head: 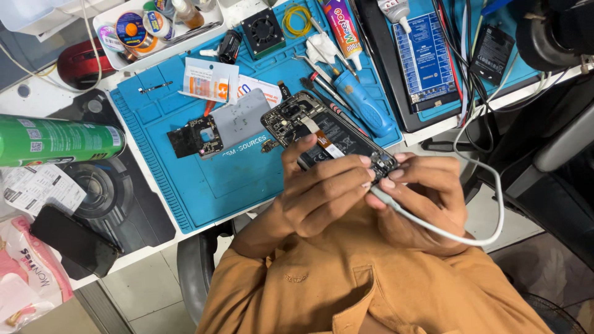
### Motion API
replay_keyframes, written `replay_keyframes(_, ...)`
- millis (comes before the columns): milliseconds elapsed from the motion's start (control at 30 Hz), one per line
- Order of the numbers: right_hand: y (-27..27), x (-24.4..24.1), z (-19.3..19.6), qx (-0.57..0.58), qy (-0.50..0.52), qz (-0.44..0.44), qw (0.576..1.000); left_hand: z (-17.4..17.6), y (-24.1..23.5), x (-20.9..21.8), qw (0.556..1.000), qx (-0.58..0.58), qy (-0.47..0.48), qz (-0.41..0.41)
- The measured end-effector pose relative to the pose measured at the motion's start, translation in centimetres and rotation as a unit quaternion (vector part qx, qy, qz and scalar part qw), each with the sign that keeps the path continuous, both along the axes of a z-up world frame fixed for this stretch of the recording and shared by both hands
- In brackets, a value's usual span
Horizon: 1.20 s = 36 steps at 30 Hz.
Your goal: The person is repairing a disassembled smartphone. They use a small tool to adjust and connect internal components near the battery and charging port, then briefly plug in a charging cable to test the connection.
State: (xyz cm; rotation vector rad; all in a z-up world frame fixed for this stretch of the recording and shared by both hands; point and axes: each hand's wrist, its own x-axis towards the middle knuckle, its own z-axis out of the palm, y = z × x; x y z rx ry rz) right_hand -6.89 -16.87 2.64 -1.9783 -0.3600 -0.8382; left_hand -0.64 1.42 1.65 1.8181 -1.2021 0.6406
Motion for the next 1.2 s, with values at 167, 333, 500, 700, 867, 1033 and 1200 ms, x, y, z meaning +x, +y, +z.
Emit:
replay_keyframes(167, 0.8, -0.3, 0.8, -0.006, 0.074, -0.022, 0.997, -0.4, -0.2, 0.1, 0.999, 0.008, 0.009, 0.042)
replay_keyframes(333, 3.6, 0.3, -0.4, 0.108, 0.062, -0.092, 0.988, -1.6, -1.5, 0.0, 0.996, -0.013, 0.029, 0.087)
replay_keyframes(500, 3.9, 0.9, -1.6, 0.098, 0.077, -0.117, 0.985, -3.3, -3.0, 0.2, 0.989, -0.034, 0.014, 0.14)
replay_keyframes(700, 3.7, 0.8, -3.2, 0.163, 0.08, -0.114, 0.977, -4.8, -3.6, 0.5, 0.986, -0.052, 0.017, 0.16)
replay_keyframes(867, -2.3, -3.5, -6.2, 0.386, 0.097, -0.112, 0.911, -4.8, -1.5, 0.0, 0.994, -0.023, -0.042, 0.096)
replay_keyframes(1033, -5.8, -7.3, -9.3, 0.603, 0.325, -0.083, 0.724, -2.3, 2.2, -1.6, 0.998, 0.041, -0.048, 0.028)
replay_keyframes(1200, -4.3, -8.3, -5.9, 0.581, 0.433, 0.224, 0.651, -0.2, 3.7, -2.1, 0.985, 0.047, -0.166, -0.001)
